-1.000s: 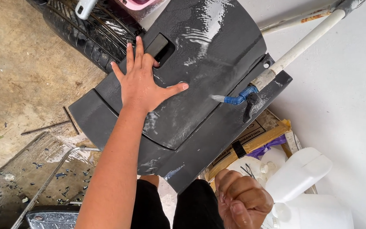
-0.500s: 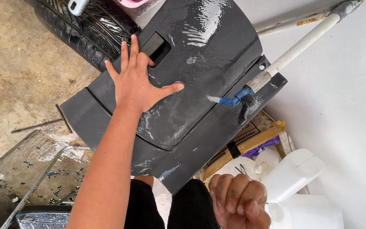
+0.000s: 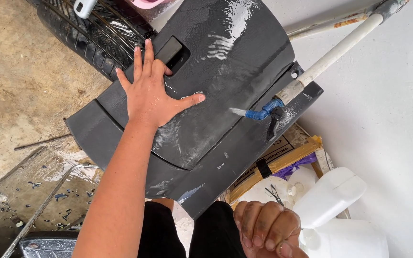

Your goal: The person holds a large black plastic cover under a running tap and scrubs its surfaces with both hands. They rotate the cover to rinse multiple sides and edges, then set it down on the floor while water continues to run over it.

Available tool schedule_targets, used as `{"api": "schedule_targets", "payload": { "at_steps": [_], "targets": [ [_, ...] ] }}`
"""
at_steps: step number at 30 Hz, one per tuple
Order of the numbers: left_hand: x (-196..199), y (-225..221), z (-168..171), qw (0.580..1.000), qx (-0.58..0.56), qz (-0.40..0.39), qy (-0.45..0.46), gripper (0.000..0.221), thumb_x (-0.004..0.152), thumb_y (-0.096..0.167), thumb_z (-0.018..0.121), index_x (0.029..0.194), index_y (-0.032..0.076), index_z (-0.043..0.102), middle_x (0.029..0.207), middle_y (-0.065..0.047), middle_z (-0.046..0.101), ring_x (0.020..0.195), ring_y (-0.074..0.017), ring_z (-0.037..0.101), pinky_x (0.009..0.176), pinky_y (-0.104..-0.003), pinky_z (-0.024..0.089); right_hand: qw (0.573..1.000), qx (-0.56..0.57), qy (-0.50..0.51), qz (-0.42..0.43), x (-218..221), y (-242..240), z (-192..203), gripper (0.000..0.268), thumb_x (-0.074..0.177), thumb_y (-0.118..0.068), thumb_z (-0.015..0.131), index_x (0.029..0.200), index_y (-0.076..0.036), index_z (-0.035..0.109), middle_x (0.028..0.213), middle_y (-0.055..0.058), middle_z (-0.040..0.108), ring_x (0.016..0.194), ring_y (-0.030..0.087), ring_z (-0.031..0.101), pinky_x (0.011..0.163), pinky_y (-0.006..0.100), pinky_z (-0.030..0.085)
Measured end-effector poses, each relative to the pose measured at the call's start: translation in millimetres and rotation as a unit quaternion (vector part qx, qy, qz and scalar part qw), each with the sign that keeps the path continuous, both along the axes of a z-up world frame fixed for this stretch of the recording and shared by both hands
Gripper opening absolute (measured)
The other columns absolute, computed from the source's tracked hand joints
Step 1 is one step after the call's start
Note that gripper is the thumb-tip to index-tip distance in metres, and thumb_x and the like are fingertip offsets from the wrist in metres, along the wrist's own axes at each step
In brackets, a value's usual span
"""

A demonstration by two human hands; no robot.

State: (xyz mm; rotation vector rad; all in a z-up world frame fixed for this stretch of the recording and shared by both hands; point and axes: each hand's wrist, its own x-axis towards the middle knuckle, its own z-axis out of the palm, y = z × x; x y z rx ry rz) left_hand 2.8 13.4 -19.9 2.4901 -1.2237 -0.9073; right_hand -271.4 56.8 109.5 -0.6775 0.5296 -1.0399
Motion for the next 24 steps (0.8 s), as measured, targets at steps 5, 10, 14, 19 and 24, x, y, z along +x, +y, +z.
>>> {"api": "schedule_targets", "payload": {
  "at_steps": [5, 10, 14, 19, 24],
  "targets": [
    [-0.2, 2.0, -2.1, 1.0, -0.017, -0.001, -0.004, 0.085, 0.069, 0.091, 0.068, 0.105, 0.016, 0.054, 0.172, -0.01, 0.006, 0.158, -0.0352, 0.002, 0.114, -0.08, 0.001, 1.0, -0.005, 0.013, 0.027, -1.9, -3.8, 1.3, 0.015, 0.086, -0.021, 0.065, 0.075, -0.011, 0.064, 0.068, 0.005, 0.06, 0.054, 0.019, 0.056, 0.059, 0.038, 0.044],
    [0.5, 1.1, 2.1, 1.0, -0.009, 0.003, 0.003, 0.083, 0.07, 0.09, 0.069, 0.104, 0.016, 0.053, 0.172, -0.01, 0.003, 0.159, -0.0353, 0.001, 0.114, -0.079, -0.001, 0.982, -0.047, 0.115, 0.145, 3.0, -12.6, -21.1, 0.029, 0.105, -0.032, 0.057, 0.096, -0.007, 0.068, 0.086, 0.009, 0.066, 0.072, 0.021, 0.062, 0.068, 0.036, 0.049],
    [0.6, -0.3, 4.4, 1.0, -0.002, 0.0, 0.004, 0.084, 0.069, 0.091, 0.067, 0.105, 0.016, 0.054, 0.173, -0.009, 0.004, 0.159, -0.0331, 0.0, 0.115, -0.078, 0.0, 0.845, 0.068, 0.504, 0.164, 21.5, -32.6, -71.8, 0.064, 0.096, -0.041, 0.053, 0.149, -0.006, 0.04, 0.144, 0.016, 0.06, 0.135, 0.025, 0.057, 0.108, 0.041, 0.05],
    [-0.4, 0.6, 7.7, 1.0, 0.02, 0.0, 0.014, 0.082, 0.07, 0.088, 0.068, 0.105, 0.016, 0.055, 0.173, -0.009, 0.004, 0.159, -0.0332, 0.0, 0.116, -0.076, -0.002, 0.579, -0.101, 0.789, 0.179, 45.7, -91.2, -128.7, 0.105, 0.098, -0.07, 0.028, 0.158, 0.013, 0.006, 0.167, 0.033, 0.007, 0.157, 0.043, 0.008, 0.124, 0.058, 0.011],
    [-1.8, -1.9, 0.6, 1.0, -0.014, 0.01, 0.005, 0.079, 0.071, 0.086, 0.074, 0.104, 0.017, 0.054, 0.172, -0.008, 0.005, 0.159, -0.0334, 0.002, 0.116, -0.078, 0.001, 0.718, -0.269, 0.641, -0.024, 39.8, -144.3, -200.7, 0.088, 0.117, -0.049, 0.052, 0.168, -0.011, -0.008, 0.177, 0.008, -0.012, 0.166, 0.027, -0.015, 0.138, 0.055, -0.008]
  ]
}}
